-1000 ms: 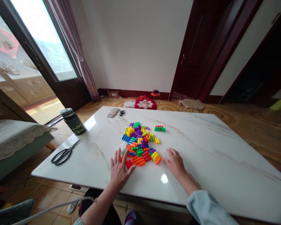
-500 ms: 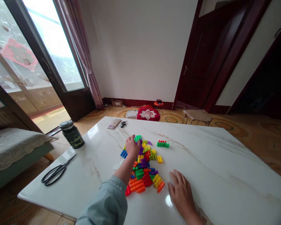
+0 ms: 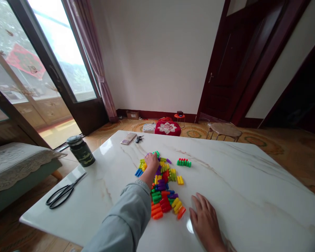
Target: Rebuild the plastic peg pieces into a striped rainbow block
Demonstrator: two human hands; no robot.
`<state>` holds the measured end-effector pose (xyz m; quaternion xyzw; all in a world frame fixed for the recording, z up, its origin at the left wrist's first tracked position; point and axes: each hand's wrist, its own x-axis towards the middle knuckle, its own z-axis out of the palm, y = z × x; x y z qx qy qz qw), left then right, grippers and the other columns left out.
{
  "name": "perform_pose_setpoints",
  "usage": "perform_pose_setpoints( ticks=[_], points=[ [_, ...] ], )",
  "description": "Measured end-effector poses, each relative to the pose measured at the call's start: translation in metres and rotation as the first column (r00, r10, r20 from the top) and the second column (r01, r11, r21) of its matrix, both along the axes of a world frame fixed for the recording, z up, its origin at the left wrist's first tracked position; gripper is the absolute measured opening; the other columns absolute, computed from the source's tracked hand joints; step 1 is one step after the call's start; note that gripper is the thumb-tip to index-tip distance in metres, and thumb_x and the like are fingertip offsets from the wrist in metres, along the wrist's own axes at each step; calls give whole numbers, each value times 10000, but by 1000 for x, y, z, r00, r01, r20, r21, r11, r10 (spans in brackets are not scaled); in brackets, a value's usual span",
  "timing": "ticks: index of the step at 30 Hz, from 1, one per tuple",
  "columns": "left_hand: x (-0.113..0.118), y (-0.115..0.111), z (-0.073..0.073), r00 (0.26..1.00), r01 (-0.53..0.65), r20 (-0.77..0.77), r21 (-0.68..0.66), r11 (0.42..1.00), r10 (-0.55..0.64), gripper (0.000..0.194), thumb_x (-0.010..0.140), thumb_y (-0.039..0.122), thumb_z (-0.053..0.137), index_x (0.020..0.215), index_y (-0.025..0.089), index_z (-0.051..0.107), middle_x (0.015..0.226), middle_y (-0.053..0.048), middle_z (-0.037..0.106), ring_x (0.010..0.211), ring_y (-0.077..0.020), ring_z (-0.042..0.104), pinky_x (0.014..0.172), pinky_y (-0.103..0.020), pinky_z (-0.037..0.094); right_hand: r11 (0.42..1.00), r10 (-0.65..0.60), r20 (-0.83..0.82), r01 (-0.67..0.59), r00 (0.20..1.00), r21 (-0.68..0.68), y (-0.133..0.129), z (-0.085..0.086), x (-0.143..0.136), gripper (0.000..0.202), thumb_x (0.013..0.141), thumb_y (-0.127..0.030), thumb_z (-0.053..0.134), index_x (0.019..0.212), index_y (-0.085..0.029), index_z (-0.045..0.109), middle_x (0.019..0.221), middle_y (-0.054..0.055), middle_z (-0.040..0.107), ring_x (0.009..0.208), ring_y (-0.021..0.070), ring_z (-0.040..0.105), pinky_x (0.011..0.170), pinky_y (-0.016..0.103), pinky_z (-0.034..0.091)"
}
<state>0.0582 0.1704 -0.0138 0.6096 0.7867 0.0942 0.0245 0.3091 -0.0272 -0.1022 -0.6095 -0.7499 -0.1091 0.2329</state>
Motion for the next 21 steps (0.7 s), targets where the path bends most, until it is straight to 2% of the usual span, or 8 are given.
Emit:
perform_pose_setpoints(
  ticks=[3, 7, 10, 12, 16, 17, 19, 21],
  points=[
    [-5, -6, 4, 999, 54, 2, 34, 998, -55, 366, 875, 150, 399, 1130, 272, 632, 1083, -105, 663, 1039, -249, 595, 876, -382, 383, 1000, -8, 6, 8, 1000, 1, -1, 0, 0, 389, 870, -323, 477, 1214, -192, 603, 1298, 111, 572, 1207, 280, 486, 970, 422, 414],
    [-14, -14, 16, 991, 135, 1, 80, 988, -135, 352, 904, 161, 371, 1106, 236, 650, 1033, -116, 680, 1037, -257, 594, 916, -402, 374, 1000, -24, -11, 24, 1000, -5, -1, -2, -1, 386, 859, -302, 496, 1223, -216, 594, 1316, 98, 564, 1216, 280, 485, 980, 421, 416],
    [-6, -24, 28, 958, 283, 10, 116, 952, -286, 346, 921, 192, 380, 1170, 205, 620, 1113, -126, 658, 1084, -248, 572, 942, -375, 376, 1000, -17, -51, 17, 999, -8, -1, -2, -2, 406, 864, -292, 501, 1257, -211, 558, 1316, 105, 562, 1213, 286, 492, 986, 434, 421],
    [10, -39, 32, 887, 455, 26, 118, 883, -460, 322, 919, 209, 418, 1168, 207, 621, 1122, -99, 659, 1069, -217, 578, 930, -324, 394, 1000, 2, -99, -1, 995, 2, -1, -1, -2, 476, 880, -303, 496, 1340, -187, 471, 1319, 124, 555, 1212, 286, 496, 994, 445, 426],
    [56, -89, 29, 642, 759, 57, 90, 645, -764, 206, 887, 267, 527, 1034, 261, 671, 982, -34, 681, 973, -184, 601, 891, -286, 416, 997, 70, -219, -63, 973, 39, -3, 5, -2, 623, 924, -386, 479, 1462, -168, 252, 1365, 156, 497, 1216, 277, 499, 988, 450, 453],
    [67, -103, 26, 594, 798, 60, 84, 597, -802, 172, 878, 281, 545, 983, 259, 680, 935, -37, 679, 951, -191, 602, 886, -300, 418, 995, 95, -245, -85, 965, 48, -4, 7, -2, 603, 933, -393, 469, 1453, -173, 257, 1355, 153, 500, 1202, 272, 509, 975, 447, 465],
    [85, -126, 19, 475, 876, 32, 79, 476, -880, 149, 874, 258, 538, 904, 228, 680, 865, -65, 662, 924, -217, 601, 859, -338, 427, 990, 140, -293, -127, 946, 63, -6, 12, -2, 441, 955, -360, 425, 1354, -177, 380, 1241, 132, 561, 1112, 254, 557, 917, 429, 496],
    [95, -143, 12, 450, 889, 21, 81, 450, -893, 144, 867, 227, 531, 866, 207, 674, 828, -82, 652, 888, -231, 604, 820, -360, 442, 987, 162, -325, -154, 932, 52, -8, 18, -3, 263, 972, -307, 371, 1152, -178, 513, 1048, 95, 606, 964, 226, 592, 835, 392, 513]
  ],
)
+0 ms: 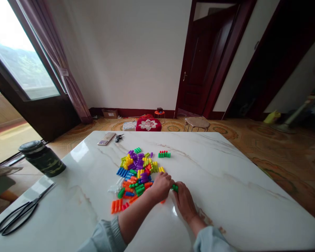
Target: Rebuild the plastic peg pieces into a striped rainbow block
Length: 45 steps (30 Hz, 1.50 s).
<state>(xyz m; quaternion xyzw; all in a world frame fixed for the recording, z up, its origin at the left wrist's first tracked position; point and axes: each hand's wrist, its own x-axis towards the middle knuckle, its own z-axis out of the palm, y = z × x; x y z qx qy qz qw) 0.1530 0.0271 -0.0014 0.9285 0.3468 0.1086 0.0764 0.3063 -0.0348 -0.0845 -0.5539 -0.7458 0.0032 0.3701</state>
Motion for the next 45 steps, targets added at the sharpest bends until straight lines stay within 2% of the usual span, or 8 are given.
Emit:
perform_pose_setpoints(
  ticks=[4, 8, 12, 16, 22, 31, 37, 45],
  points=[
    [-10, -21, -8, 993, -87, 80, 15, 996, 86, 227, 886, 268, 524, 1074, 223, 642, 974, -85, 662, 950, -237, 600, 850, -381, 467, 999, -19, -10, 18, 1000, -47, -1, 8, 0, 225, 968, -271, 368, 929, -195, 575, 896, 57, 580, 849, 198, 570, 776, 347, 494],
    [-56, -46, -20, 949, -242, 246, 176, 954, 196, 412, 866, 381, 553, 1260, 261, 555, 1324, -97, 544, 1246, -282, 471, 1101, -490, 307, 991, -129, -93, 127, 987, -29, 4, 3, 6, 214, 927, -242, 406, 921, -192, 615, 912, 69, 574, 853, 200, 573, 786, 340, 491],
    [-110, -63, -39, 932, -359, 171, 295, 885, 321, 739, 733, 457, 673, 1413, 319, 418, 1517, -82, 350, 1402, -385, 262, 1139, -617, 148, 982, -189, -217, 180, 958, -63, 11, -10, 11, 212, 883, -270, 435, 960, -181, 612, 894, 76, 615, 824, 209, 598, 743, 339, 497],
    [-139, -64, -55, 928, -373, 116, 305, 876, 355, 784, 717, 495, 673, 1430, 313, 402, 1556, -89, 278, 1421, -390, 224, 1142, -613, 143, 973, -227, -277, 208, 934, -98, 11, -17, 14, 232, 852, -337, 457, 943, -176, 596, 903, 85, 650, 781, 211, 607, 710, 341, 494],
    [-139, -63, -58, 916, -401, 128, 240, 884, 380, 758, 744, 532, 633, 1425, 277, 419, 1546, -87, 310, 1412, -357, 270, 1172, -571, 103, 972, -227, -238, 204, 944, -118, 23, -12, 17, 254, 835, -260, 422, 951, -179, 632, 947, 92, 629, 851, 218, 607, 744, 336, 487],
    [-143, -62, -64, 918, -394, 160, 264, 880, 363, 786, 746, 542, 630, 1448, 296, 377, 1538, -75, 330, 1395, -335, 313, 1176, -537, 93, 960, -278, -226, 259, 934, -110, 112, -6, -7, 231, 751, -193, 475, 925, -183, 627, 891, 82, 663, 789, 214, 615, 703, 321, 478],
    [-144, -59, -72, 917, -396, 190, 345, 851, 350, 792, 748, 508, 629, 1460, 291, 360, 1543, -75, 318, 1387, -343, 328, 1157, -543, 164, 974, -224, -234, 215, 946, -64, 150, -6, -29, 194, 745, -140, 514, 903, -193, 613, 873, 74, 674, 753, 209, 620, 691, 320, 475],
    [-144, -60, -70, 921, -390, 167, 347, 853, 353, 814, 758, 510, 614, 1483, 307, 305, 1550, -60, 305, 1394, -336, 319, 1145, -529, 213, 975, -212, -293, 222, 932, 1, 156, -12, -27, 169, 843, -276, 443, 866, -172, 574, 864, 93, 637, 716, 199, 586, 690, 345, 494]
  ],
)
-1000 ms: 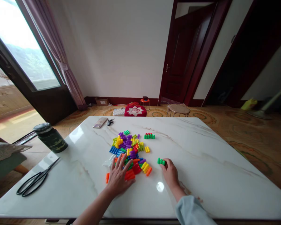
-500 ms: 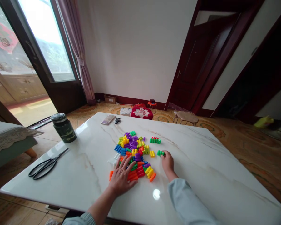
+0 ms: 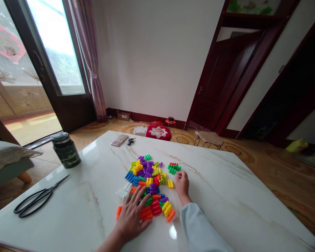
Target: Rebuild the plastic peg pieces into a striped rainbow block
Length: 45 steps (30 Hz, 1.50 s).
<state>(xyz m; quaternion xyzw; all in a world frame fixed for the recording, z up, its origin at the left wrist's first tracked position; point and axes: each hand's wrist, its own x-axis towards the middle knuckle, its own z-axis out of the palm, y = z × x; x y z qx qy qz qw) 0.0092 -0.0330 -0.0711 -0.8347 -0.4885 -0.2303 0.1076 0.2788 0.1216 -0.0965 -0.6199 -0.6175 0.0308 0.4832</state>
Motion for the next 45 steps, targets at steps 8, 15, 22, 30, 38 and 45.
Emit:
perform_pose_setpoints(
  ticks=[8, 15, 22, 30, 38, 45],
  points=[
    [0, 0, -2, 1000, -18, -3, -31, 999, 18, 804, 781, 526, 589, 1491, 311, 278, 1563, -57, 273, 1414, -327, 281, 1157, -532, 175, 987, 160, 59, -159, 985, -23, -5, 1, -1, 249, 849, -184, 430, 853, -196, 679, 935, 82, 681, 897, 204, 631, 852, 341, 491],
    [0, 0, -1, 1000, -10, -7, -34, 999, 9, 807, 774, 533, 596, 1486, 309, 292, 1566, -56, 265, 1407, -333, 292, 1159, -528, 167, 980, 196, 142, -189, 970, -62, -3, 2, -2, 344, 838, -128, 395, 969, -200, 705, 1024, 71, 696, 989, 206, 617, 916, 366, 473],
    [0, 0, 0, 1000, -4, -18, -20, 1000, 3, 791, 785, 537, 586, 1484, 303, 299, 1572, -54, 248, 1418, -322, 272, 1170, -517, 123, 978, 202, 240, -182, 949, -104, -9, 8, -4, 401, 839, -100, 376, 1052, -189, 703, 1106, 76, 694, 1014, 224, 603, 919, 390, 464],
    [-1, 0, -1, 998, -14, -53, 57, 998, 17, 741, 818, 516, 563, 1475, 268, 329, 1556, -70, 293, 1412, -309, 281, 1177, -483, 71, 979, 200, 144, -191, 969, -77, -6, 2, -4, 359, 809, -69, 398, 959, -165, 710, 1011, 90, 706, 973, 209, 623, 908, 361, 481],
    [-1, 4, -3, 994, -30, -95, 145, 989, 44, 765, 794, 555, 567, 1473, 291, 334, 1536, -51, 338, 1389, -300, 334, 1178, -462, 92, 988, 151, 86, -149, 985, -35, -10, 5, -9, 304, 818, -105, 395, 866, -163, 689, 913, 91, 661, 867, 202, 631, 831, 343, 512],
    [-9, 23, -27, 1000, 30, -4, 113, 993, -29, 833, 740, 632, 609, 1469, 419, 266, 1452, -10, 469, 1288, -296, 485, 1106, -463, 315, 1000, 7, 47, -7, 999, 1, -29, -1, -1, 327, 787, -36, 370, 891, -178, 646, 937, 85, 627, 900, 197, 618, 844, 318, 506]
  ],
)
